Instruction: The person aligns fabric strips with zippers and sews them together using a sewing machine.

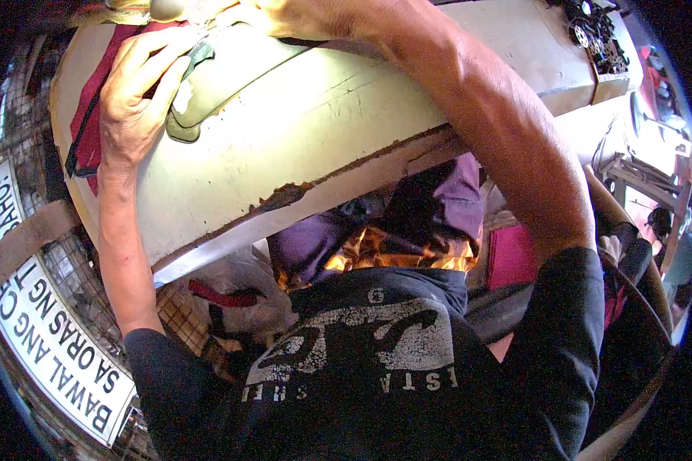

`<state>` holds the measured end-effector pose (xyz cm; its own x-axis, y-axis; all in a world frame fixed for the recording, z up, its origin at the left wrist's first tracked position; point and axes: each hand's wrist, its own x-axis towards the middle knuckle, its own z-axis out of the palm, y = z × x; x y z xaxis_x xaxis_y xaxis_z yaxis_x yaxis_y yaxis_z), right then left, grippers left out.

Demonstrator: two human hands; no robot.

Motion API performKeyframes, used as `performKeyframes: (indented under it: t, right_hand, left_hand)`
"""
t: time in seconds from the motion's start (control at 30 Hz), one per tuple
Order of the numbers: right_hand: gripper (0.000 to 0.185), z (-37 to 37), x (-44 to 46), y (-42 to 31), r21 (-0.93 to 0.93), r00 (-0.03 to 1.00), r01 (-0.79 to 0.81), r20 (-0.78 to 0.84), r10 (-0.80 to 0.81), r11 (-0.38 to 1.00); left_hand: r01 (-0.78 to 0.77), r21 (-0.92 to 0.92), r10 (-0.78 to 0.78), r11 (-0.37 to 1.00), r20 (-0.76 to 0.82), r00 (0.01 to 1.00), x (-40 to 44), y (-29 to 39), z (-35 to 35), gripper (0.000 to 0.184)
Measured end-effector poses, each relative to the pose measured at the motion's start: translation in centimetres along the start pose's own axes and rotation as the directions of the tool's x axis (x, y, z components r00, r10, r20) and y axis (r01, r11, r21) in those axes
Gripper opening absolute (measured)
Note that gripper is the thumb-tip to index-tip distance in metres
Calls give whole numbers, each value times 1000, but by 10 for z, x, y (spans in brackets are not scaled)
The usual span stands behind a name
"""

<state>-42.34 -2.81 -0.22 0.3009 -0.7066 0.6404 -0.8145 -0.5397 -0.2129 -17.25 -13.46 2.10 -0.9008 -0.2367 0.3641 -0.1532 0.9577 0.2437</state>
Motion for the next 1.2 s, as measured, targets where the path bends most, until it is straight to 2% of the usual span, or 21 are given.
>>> performKeyframes:
  t: [0.17, 0.43, 0.7, 0.83, 1.2]
  right_hand:
    - [21, -7, -3, 1, -16, 1000, -16, 11, 16, 1000]
    - [23, 7, 2, 8, -2, 999, -20, 40, 20, 1000]
    - [25, 7, -1, 10, -3, 992, -68, 101, 68, 998]
    - [26, 7, -3, 8, -6, 985, -111, 129, 110, 994]
    - [28, 0, -16, -4, -35, 965, -190, 179, 193, 981]
  left_hand:
    - [-73, 13, 73, 997, -65, 995, 0, -4, 3, 26]
    - [31, -41, -34, 999, -86, 996, 1, 3, 4, 19]
    - [-111, 44, 115, 993, -113, 987, 2, 0, 3, 21]
    - [-50, 48, 52, 998, -55, 997, 0, 6, 0, 29]
    - [-27, 30, 29, 999, -90, 996, -3, 9, 2, 40]
